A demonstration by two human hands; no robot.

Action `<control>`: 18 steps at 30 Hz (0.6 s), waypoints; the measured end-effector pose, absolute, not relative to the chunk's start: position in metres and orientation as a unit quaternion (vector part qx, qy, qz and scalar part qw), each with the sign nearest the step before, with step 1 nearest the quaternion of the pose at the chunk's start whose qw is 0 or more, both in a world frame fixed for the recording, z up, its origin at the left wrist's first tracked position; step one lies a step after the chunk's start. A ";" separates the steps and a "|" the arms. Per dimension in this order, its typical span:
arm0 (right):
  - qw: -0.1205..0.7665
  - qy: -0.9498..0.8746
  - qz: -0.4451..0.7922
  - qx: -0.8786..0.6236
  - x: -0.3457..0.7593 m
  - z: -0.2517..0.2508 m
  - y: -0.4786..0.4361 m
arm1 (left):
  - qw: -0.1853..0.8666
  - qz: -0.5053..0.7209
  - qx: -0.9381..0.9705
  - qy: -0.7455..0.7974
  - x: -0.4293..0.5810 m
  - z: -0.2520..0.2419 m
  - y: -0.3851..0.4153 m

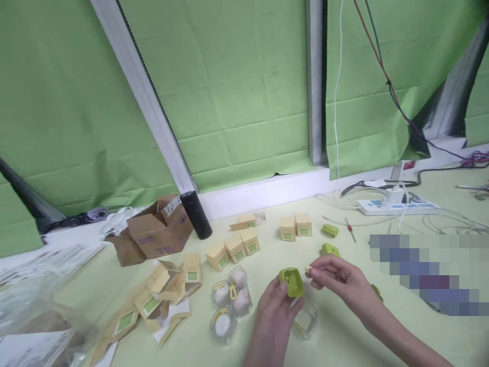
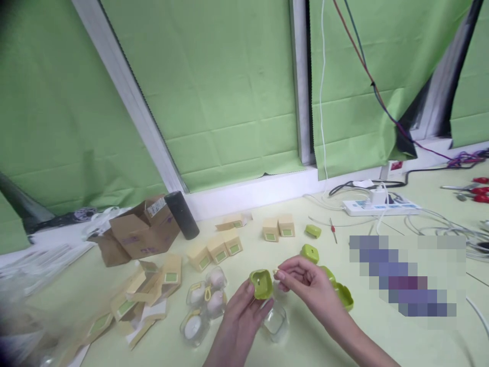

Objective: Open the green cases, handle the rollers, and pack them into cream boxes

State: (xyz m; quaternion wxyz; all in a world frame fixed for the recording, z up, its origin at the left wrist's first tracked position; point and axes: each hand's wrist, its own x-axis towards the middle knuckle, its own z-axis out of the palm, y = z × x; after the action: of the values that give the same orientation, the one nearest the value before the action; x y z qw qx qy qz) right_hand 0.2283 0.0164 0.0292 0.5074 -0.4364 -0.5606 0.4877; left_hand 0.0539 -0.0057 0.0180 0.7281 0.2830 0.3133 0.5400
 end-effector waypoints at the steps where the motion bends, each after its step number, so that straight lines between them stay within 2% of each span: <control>1: 0.508 -0.581 0.460 -0.440 0.226 0.030 0.014 | 0.720 0.547 0.290 0.315 0.055 0.016 -0.006; 7: 0.478 -0.693 0.253 -0.477 0.217 0.031 0.004 | 0.659 0.549 0.388 0.338 0.063 0.012 -0.007; 18: 0.415 -0.791 0.110 -0.436 0.214 0.023 0.002 | 0.648 0.499 0.452 0.356 0.061 0.007 -0.006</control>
State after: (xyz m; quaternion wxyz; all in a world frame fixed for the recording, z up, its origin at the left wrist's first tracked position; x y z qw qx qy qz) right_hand 0.2138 0.0024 0.0234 0.4145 -0.4363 -0.7910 0.1098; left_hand 0.0612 -0.0059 0.0071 0.6478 0.4523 0.3560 0.4990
